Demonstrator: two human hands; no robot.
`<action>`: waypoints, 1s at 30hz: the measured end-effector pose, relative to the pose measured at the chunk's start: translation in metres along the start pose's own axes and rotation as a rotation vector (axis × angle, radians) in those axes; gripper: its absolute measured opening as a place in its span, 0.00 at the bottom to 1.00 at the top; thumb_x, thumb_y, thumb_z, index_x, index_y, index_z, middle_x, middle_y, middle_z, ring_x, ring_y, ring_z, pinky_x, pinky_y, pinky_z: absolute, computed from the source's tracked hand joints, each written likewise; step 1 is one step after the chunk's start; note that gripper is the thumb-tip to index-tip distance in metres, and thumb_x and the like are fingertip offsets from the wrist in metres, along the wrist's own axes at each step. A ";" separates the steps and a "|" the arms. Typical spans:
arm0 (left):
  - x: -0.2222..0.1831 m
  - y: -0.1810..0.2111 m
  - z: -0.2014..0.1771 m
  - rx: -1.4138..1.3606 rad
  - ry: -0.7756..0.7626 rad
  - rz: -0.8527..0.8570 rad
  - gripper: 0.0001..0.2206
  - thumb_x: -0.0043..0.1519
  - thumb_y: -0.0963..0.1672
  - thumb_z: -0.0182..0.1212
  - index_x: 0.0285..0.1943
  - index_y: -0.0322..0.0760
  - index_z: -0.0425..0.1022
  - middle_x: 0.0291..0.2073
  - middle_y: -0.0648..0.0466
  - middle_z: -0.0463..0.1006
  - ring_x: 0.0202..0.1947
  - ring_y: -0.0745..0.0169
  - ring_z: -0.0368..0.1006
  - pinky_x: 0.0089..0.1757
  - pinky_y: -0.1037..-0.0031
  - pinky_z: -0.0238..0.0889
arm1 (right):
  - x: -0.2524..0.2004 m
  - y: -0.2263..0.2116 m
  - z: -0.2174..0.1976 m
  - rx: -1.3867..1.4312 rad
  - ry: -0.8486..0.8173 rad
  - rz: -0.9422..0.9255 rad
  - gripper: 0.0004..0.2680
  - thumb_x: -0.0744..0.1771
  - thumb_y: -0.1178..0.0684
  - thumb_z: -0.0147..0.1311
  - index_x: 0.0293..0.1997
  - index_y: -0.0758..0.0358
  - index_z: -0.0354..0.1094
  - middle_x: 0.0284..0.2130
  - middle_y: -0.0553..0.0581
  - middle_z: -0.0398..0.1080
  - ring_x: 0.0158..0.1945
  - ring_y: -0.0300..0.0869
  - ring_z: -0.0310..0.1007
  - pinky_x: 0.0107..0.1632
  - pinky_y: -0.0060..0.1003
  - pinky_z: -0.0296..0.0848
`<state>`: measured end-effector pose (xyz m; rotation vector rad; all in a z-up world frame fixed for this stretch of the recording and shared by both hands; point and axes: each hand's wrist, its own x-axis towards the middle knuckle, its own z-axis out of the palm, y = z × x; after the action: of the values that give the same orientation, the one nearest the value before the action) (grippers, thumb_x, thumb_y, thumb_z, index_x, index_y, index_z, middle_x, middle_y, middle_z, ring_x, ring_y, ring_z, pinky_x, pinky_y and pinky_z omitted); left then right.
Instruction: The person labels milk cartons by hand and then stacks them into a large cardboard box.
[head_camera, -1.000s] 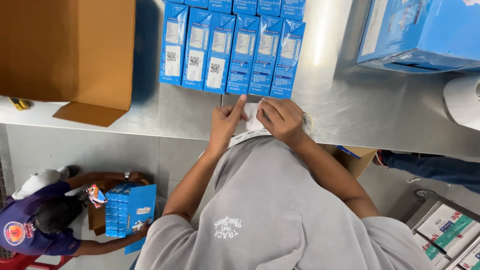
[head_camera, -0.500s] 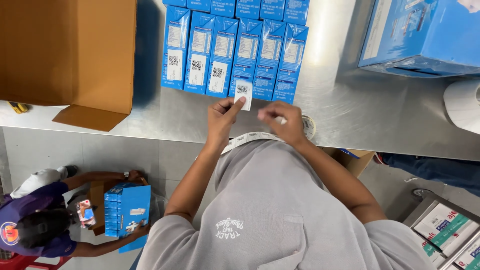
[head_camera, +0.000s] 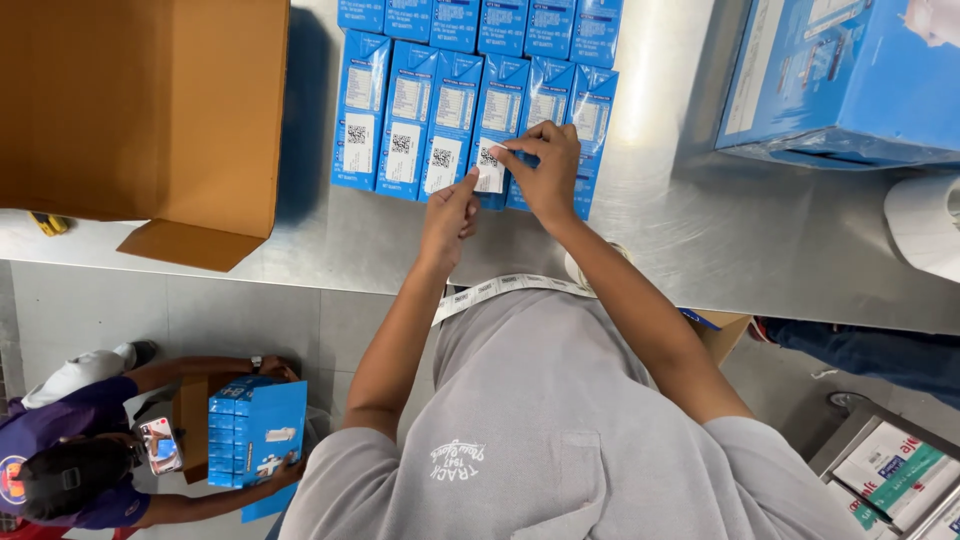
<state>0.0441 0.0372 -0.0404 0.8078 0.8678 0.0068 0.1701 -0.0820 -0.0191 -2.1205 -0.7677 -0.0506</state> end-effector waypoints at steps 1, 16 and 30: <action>0.002 0.001 -0.001 -0.002 -0.001 0.003 0.17 0.64 0.49 0.66 0.24 0.42 0.69 0.16 0.65 0.62 0.14 0.78 0.49 0.19 0.79 0.40 | 0.000 0.000 0.002 -0.001 0.000 -0.003 0.08 0.61 0.47 0.73 0.33 0.57 0.82 0.29 0.49 0.69 0.40 0.42 0.61 0.42 0.37 0.62; -0.030 -0.043 -0.065 0.336 -0.099 -0.096 0.30 0.66 0.59 0.54 0.29 0.27 0.79 0.12 0.56 0.68 0.11 0.71 0.53 0.17 0.76 0.42 | -0.008 0.000 -0.004 -0.240 -0.031 -0.014 0.26 0.61 0.34 0.74 0.51 0.61 0.63 0.34 0.53 0.64 0.40 0.46 0.60 0.46 0.44 0.59; -0.108 -0.153 -0.123 0.697 0.444 -0.236 0.32 0.65 0.61 0.51 0.35 0.28 0.78 0.24 0.46 0.77 0.27 0.58 0.69 0.36 0.64 0.64 | -0.057 -0.003 -0.034 -0.214 -0.256 -0.135 0.28 0.62 0.33 0.70 0.58 0.61 0.64 0.51 0.56 0.63 0.54 0.50 0.56 0.52 0.50 0.54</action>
<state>-0.1580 -0.0285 -0.1109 1.3767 1.4159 -0.3528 0.1296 -0.1348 -0.0125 -2.3018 -1.0987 0.0709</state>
